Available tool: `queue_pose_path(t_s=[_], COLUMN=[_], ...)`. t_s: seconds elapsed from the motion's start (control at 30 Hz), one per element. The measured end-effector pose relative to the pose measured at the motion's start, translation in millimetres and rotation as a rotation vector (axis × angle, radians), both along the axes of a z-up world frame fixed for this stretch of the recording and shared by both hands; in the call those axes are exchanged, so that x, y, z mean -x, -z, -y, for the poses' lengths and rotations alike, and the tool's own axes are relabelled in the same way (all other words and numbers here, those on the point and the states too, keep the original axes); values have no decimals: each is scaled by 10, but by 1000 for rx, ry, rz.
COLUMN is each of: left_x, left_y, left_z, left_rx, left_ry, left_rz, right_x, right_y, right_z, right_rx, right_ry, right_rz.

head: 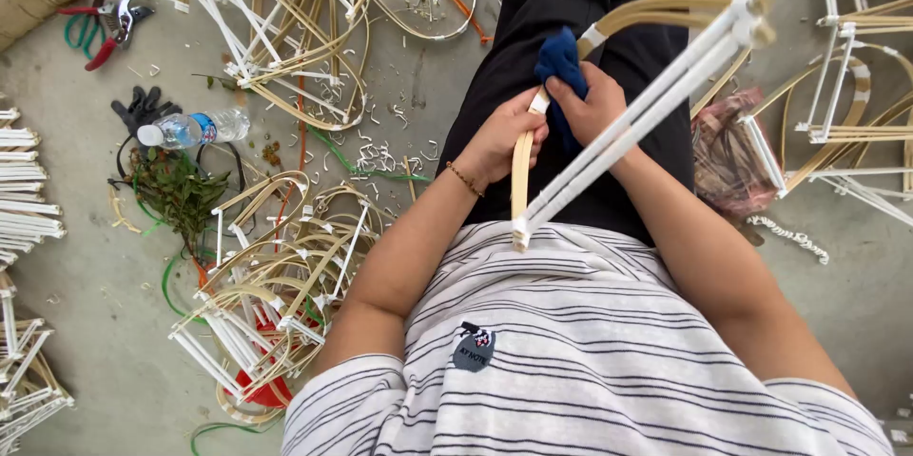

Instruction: Assemble and trim bamboo or wooden furniture components using hand tools.

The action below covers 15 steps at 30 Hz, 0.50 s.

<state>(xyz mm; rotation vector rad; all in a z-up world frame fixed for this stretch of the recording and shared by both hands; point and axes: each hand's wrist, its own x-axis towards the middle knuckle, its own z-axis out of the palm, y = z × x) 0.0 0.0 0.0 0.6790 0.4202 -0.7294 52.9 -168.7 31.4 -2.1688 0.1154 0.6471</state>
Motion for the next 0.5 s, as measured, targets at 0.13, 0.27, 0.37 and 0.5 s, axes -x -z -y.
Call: queue_pose_path(t_s=[0.13,0.27,0.37,0.5], left_x=[68,87,-50,79], left_y=[372,308,-19,445], left_z=[28,87,66,63], left_rx=[136,111,81,117], left_ry=[-34,-49,-89,-154], left_rz=[32,53,57,162], right_x=[-26,-56,-206,50], right_y=[192,200,-84,-223], right_z=[71,145,549,1667], right_rx=[-543,-218,-87,-211], right_ry=[128,-26,-3,177], right_rz=[-217,154,120,-45])
